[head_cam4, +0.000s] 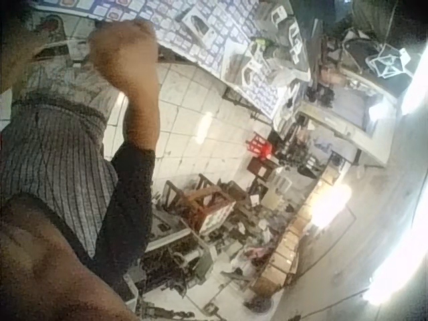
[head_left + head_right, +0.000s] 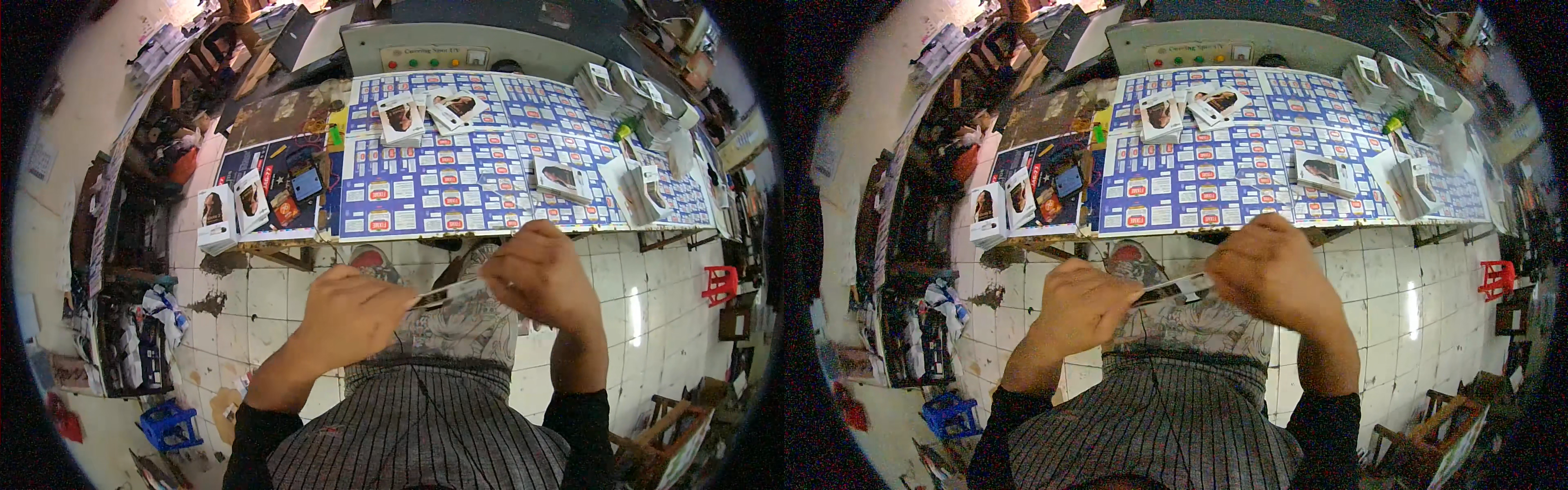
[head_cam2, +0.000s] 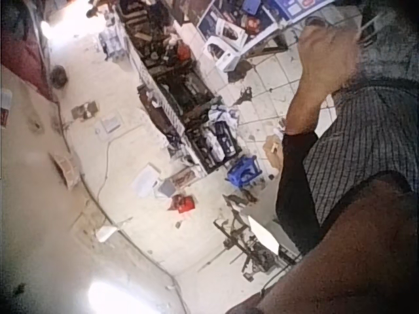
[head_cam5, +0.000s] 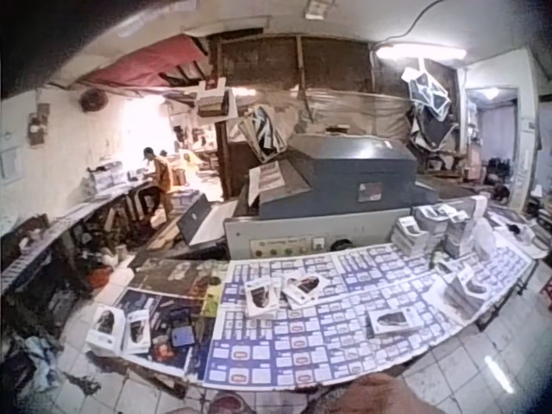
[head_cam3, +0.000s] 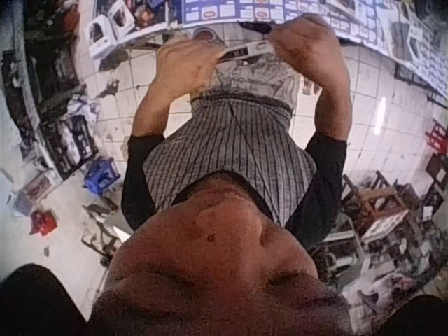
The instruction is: The person folds and sorts individual paper product packages on a large work surface, placing them into organized stacks.
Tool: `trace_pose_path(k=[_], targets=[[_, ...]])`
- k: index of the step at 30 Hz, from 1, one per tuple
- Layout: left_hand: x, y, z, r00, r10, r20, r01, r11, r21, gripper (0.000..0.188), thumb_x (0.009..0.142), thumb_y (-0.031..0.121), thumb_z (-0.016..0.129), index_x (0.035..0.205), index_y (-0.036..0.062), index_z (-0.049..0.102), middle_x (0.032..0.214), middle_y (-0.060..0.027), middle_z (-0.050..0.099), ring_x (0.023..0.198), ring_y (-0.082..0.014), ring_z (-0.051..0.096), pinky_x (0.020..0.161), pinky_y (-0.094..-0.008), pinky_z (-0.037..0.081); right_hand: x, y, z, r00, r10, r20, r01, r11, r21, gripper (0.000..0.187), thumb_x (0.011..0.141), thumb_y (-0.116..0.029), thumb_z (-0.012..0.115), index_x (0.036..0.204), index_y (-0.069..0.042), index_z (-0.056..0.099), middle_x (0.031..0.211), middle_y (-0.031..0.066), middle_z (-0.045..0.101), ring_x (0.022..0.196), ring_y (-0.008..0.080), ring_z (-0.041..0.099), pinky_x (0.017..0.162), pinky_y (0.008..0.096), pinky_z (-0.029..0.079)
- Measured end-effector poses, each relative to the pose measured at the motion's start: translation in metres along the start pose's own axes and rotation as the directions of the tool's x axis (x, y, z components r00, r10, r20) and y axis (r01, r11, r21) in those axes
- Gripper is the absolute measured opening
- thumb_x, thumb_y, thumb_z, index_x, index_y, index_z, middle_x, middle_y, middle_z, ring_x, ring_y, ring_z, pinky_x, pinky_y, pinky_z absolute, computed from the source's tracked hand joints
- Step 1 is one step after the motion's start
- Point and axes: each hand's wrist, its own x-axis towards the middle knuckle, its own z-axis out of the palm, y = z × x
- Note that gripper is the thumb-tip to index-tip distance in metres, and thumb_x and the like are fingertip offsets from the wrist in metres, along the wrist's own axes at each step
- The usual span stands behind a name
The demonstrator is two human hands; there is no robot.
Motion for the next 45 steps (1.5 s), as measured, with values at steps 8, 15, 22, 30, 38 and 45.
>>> trace_pose_path(k=[8, 15, 22, 30, 38, 45], targets=[[-0.009, -0.012, 0.010, 0.975, -0.193, -0.108, 0.179, 0.975, -0.131, 0.008, 0.088, 0.013, 0.069, 0.092, 0.0088, 0.074, 0.071, -0.0058, 0.070, 0.061, -0.0221, 0.067, 0.059, -0.0343, 0.047, -0.027, 0.000, 0.022, 0.738, 0.571, -0.360, -0.380, 0.792, 0.477, 0.025, 0.080, -0.006, 0.078, 0.102, -0.001, 0.066, 0.099, 0.0129, 0.065, 0.091, 0.0248, 0.064, 0.085, 0.0350, 0.050], [-0.006, 0.008, 0.052, 0.771, -0.628, -0.110, 0.388, 0.599, -0.701, 0.019, 0.098, 0.013, 0.062, 0.105, -0.0033, 0.069, 0.083, -0.0062, 0.070, 0.072, -0.0073, 0.059, 0.064, -0.0250, 0.047, -0.013, -0.057, 0.116, 0.379, 0.898, -0.226, -0.078, 0.274, 0.959, 0.057, 0.083, -0.011, 0.078, 0.130, 0.000, 0.049, 0.129, 0.0139, 0.054, 0.117, 0.0242, 0.054, 0.097, 0.0359, 0.045], [0.004, 0.014, 0.039, 0.811, -0.538, 0.229, 0.499, 0.433, -0.751, 0.029, 0.102, 0.019, 0.058, 0.119, -0.0025, 0.065, 0.084, -0.0036, 0.069, 0.074, -0.0040, 0.057, 0.065, -0.0221, 0.047, -0.038, -0.036, 0.121, 0.659, 0.731, 0.175, -0.153, -0.098, 0.983, 0.032, 0.093, -0.006, 0.066, 0.123, -0.001, 0.054, 0.104, 0.0066, 0.069, 0.096, 0.0123, 0.065, 0.085, 0.0299, 0.053], [0.002, 0.021, 0.050, 0.791, -0.611, 0.031, 0.460, 0.561, -0.688, 0.024, 0.101, 0.017, 0.057, 0.105, -0.0034, 0.070, 0.064, 0.0009, 0.058, 0.059, -0.0032, 0.048, 0.052, -0.0249, 0.039, -0.029, -0.054, 0.117, 0.596, 0.801, -0.061, -0.112, 0.157, 0.981, 0.066, 0.092, 0.000, 0.064, 0.148, 0.001, 0.030, 0.129, 0.0147, 0.058, 0.116, 0.0188, 0.058, 0.098, 0.0324, 0.047], [0.005, 0.022, 0.053, 0.780, -0.622, 0.068, 0.510, 0.569, -0.645, 0.024, 0.101, 0.017, 0.057, 0.100, -0.0035, 0.069, 0.065, -0.0021, 0.058, 0.061, -0.0052, 0.049, 0.055, -0.0264, 0.041, -0.032, -0.050, 0.120, 0.595, 0.800, -0.072, -0.104, 0.165, 0.981, 0.061, 0.093, -0.004, 0.064, 0.147, 0.002, 0.037, 0.121, 0.0127, 0.063, 0.106, 0.0159, 0.062, 0.091, 0.0311, 0.050], [-0.004, -0.005, 0.074, 0.671, -0.739, 0.064, 0.501, 0.388, -0.774, 0.024, 0.103, 0.018, 0.054, 0.100, -0.0027, 0.066, 0.079, -0.0048, 0.064, 0.075, -0.0093, 0.054, 0.069, -0.0284, 0.045, -0.045, -0.036, 0.127, 0.622, 0.749, 0.228, -0.318, -0.024, 0.948, 0.023, 0.096, -0.022, 0.067, 0.099, -0.001, 0.073, 0.088, -0.0004, 0.070, 0.084, 0.0059, 0.059, 0.075, 0.0233, 0.047]])
